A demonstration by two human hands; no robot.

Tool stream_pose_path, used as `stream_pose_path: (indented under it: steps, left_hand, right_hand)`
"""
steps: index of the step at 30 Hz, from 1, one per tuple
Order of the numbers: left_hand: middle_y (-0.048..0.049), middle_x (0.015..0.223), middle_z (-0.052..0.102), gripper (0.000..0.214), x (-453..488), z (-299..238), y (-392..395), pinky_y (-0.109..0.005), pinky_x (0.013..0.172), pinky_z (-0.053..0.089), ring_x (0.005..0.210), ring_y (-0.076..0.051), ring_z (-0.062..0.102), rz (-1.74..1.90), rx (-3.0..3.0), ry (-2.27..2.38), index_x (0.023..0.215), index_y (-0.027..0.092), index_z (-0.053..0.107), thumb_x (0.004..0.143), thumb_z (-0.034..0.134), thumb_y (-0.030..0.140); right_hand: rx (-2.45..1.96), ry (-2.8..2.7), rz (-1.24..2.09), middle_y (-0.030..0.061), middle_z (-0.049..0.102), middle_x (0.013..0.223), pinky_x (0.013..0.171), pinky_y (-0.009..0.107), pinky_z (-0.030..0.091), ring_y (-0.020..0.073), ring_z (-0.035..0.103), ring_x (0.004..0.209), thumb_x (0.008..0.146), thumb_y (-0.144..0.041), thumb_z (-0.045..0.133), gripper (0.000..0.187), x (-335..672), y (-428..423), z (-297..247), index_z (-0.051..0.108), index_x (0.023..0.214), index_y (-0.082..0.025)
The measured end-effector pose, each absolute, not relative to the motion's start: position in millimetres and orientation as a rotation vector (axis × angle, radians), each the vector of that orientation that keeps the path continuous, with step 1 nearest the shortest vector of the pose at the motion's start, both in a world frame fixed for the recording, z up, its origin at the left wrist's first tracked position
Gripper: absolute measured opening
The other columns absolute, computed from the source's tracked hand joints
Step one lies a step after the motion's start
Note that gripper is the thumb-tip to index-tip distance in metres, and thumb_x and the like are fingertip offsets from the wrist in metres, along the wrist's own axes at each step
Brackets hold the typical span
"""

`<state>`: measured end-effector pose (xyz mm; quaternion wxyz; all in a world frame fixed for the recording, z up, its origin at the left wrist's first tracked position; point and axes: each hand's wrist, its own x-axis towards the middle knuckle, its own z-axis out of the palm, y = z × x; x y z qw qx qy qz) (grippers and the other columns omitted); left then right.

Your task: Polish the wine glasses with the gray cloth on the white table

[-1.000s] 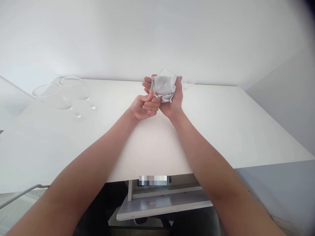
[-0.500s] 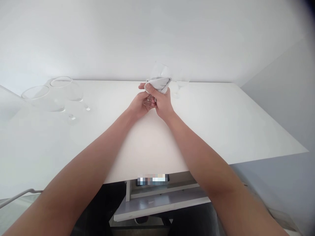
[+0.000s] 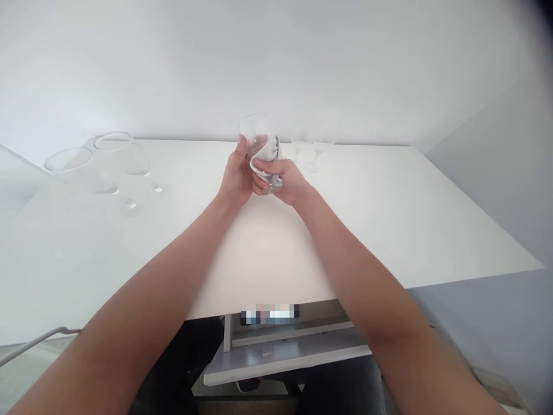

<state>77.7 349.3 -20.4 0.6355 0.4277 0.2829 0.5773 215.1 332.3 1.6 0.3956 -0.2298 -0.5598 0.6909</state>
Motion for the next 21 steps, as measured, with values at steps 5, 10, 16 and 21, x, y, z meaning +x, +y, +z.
stream_pose_path:
  steps: [5,10,16,21]
  left_hand:
    - [-0.0115,0.124,0.075,0.074,81,-17,346,-0.047,0.084,0.070,0.106,-0.036,0.080,1.381,0.967,0.645,0.118,0.026,0.078,0.087,0.060,0.091]
    - [-0.0098,0.126,0.076,0.044,83,-13,344,-0.035,0.101,0.064,0.134,-0.032,0.068,1.587,1.038,0.698,0.094,0.022,0.081,0.096,0.073,0.065]
    - [-0.0068,0.148,0.067,0.043,77,-16,348,-0.038,0.119,0.053,0.155,-0.029,0.049,1.658,0.953,0.665,0.101,0.028,0.081,0.104,0.061,0.066]
    - [-0.0068,0.158,0.061,0.045,75,-16,347,-0.039,0.128,0.044,0.159,-0.029,0.044,1.637,0.961,0.593,0.116,0.027,0.079,0.104,0.061,0.066]
  right_hand:
    - [-0.694,-1.444,1.673,-0.0012,0.054,0.058,0.067,0.033,0.050,0.0183,0.058,0.060,0.084,-0.057,0.087,0.047,215,332,6,0.060,0.075,-0.020]
    - [-1.317,-1.668,0.830,0.0035,0.064,0.071,0.079,0.041,0.051,0.0227,0.059,0.069,0.091,-0.028,0.070,0.016,198,339,-10,0.059,0.081,-0.022]
    - [-1.209,-1.609,0.595,0.0040,0.070,0.091,0.085,0.041,0.052,0.0245,0.063,0.085,0.094,-0.035,0.061,0.011,195,342,-18,0.061,0.097,-0.024]
    - [-1.124,-1.795,0.891,0.0041,0.071,0.107,0.082,0.039,0.053,0.0264,0.066,0.098,0.081,-0.032,0.073,0.034,198,332,-10,0.056,0.109,-0.023]
